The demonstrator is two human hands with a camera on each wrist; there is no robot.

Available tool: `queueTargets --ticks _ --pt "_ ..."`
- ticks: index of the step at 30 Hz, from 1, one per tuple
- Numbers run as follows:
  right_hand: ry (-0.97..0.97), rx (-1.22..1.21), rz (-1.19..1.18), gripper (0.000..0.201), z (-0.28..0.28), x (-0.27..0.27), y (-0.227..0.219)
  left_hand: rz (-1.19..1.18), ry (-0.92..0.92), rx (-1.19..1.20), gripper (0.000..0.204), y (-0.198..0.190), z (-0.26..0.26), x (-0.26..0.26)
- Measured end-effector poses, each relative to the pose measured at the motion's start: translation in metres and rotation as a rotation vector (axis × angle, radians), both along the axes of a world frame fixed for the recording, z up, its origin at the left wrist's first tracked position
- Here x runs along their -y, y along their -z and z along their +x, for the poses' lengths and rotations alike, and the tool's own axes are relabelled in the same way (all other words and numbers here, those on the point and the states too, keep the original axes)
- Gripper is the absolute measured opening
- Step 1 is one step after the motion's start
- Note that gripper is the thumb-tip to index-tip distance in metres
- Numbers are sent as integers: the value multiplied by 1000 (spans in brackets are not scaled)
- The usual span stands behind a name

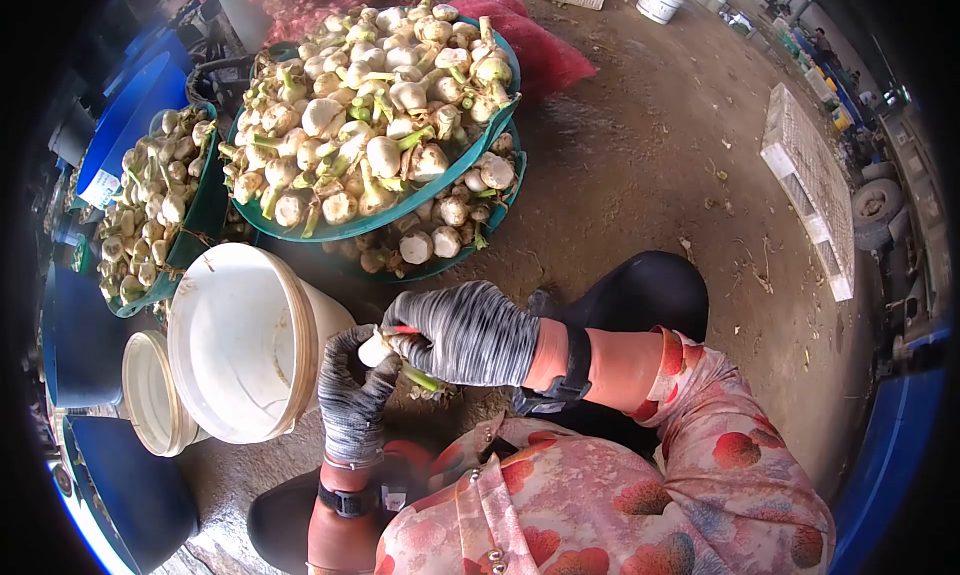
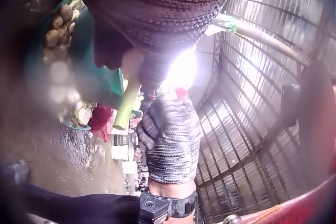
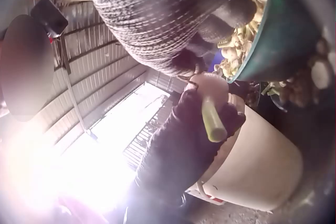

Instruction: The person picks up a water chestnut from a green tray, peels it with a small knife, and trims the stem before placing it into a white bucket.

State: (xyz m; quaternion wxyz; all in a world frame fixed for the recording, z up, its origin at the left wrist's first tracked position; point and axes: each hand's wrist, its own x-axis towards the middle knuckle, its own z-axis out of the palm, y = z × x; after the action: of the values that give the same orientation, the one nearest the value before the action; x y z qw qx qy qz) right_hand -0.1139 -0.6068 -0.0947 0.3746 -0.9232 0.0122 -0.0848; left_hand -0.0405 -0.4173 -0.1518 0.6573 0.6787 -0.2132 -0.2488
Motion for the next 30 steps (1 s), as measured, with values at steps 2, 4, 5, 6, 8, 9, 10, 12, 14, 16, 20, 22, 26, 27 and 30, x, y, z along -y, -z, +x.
queueTargets --ticks 2,4,5,6,8,9,10,12,14,16,20,22,26,27,30 --pt "-17 -16 -64 18 -2 -1 1 60 0 93 39 5 0 1" --pt "-61 -43 -195 21 -2 -3 2 116 3 405 40 9 0 1" --pt "-59 -46 -192 21 -2 -4 3 118 6 402 40 8 1 1" --pt "-62 -65 -214 21 -1 -5 3 135 9 438 39 7 1 1" --pt "-40 -101 -163 20 3 -4 4 153 17 471 39 5 -1 1" --pt "-37 -103 -161 20 4 -5 6 77 21 331 37 5 -2 1" --pt "41 -89 -55 21 6 -5 8 1 24 192 36 4 -3 1" --pt "120 -33 150 18 8 0 19 -64 6 8 36 -8 -4 5" --pt "141 -41 168 19 11 7 24 -157 13 -202 38 -16 -2 1" --pt "168 -59 223 18 13 12 25 -170 11 -247 39 -14 2 -5" --pt "140 25 168 16 9 8 11 -168 -13 -260 40 -11 4 -6" --pt "31 137 69 19 4 3 5 -106 -47 -124 39 -2 2 -3" --pt "-59 103 -122 20 0 -5 2 61 25 272 39 4 6 -4" --pt "-83 81 -179 20 0 -5 4 59 28 270 39 1 6 -4" --pt "-71 21 -242 24 2 -8 4 127 48 435 38 -1 5 -1"
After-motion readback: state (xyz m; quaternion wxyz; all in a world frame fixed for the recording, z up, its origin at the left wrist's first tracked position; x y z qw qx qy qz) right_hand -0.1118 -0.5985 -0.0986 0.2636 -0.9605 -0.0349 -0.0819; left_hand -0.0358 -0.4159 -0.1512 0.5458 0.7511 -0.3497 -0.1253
